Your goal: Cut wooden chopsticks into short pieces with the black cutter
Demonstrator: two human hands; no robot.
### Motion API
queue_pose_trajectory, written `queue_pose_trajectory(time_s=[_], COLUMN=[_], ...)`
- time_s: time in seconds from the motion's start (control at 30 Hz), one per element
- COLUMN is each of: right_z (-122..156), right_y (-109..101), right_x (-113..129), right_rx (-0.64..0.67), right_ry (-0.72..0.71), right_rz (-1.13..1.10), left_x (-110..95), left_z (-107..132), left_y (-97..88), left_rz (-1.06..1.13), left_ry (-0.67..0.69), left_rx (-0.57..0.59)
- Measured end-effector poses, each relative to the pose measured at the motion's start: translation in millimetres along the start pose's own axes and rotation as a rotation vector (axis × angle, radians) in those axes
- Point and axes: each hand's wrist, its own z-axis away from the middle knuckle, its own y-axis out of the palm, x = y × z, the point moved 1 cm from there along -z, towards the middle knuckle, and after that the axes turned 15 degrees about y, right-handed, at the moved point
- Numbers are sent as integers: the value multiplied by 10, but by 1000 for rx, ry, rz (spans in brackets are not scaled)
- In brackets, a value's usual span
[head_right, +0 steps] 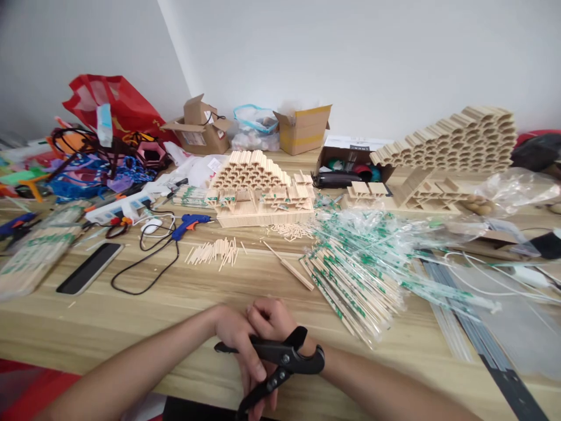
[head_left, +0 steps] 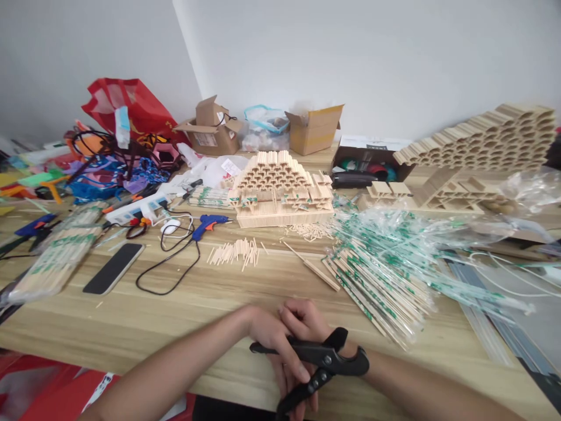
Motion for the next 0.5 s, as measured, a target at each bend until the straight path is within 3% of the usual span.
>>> queue_pose_trajectory(time_s=[0.17, 0.5], right_z=[3, 13], right_y=[28, 59], right_x=[-41, -53], right_rx=[-36, -40], right_ry=[19, 58], right_rz=[49, 170], left_x=[-40, 70], left_z=[15, 22], left_y=[59, -30], left_rz=[-79, -287], left_ry=[53, 157], left_rx=[-30, -99])
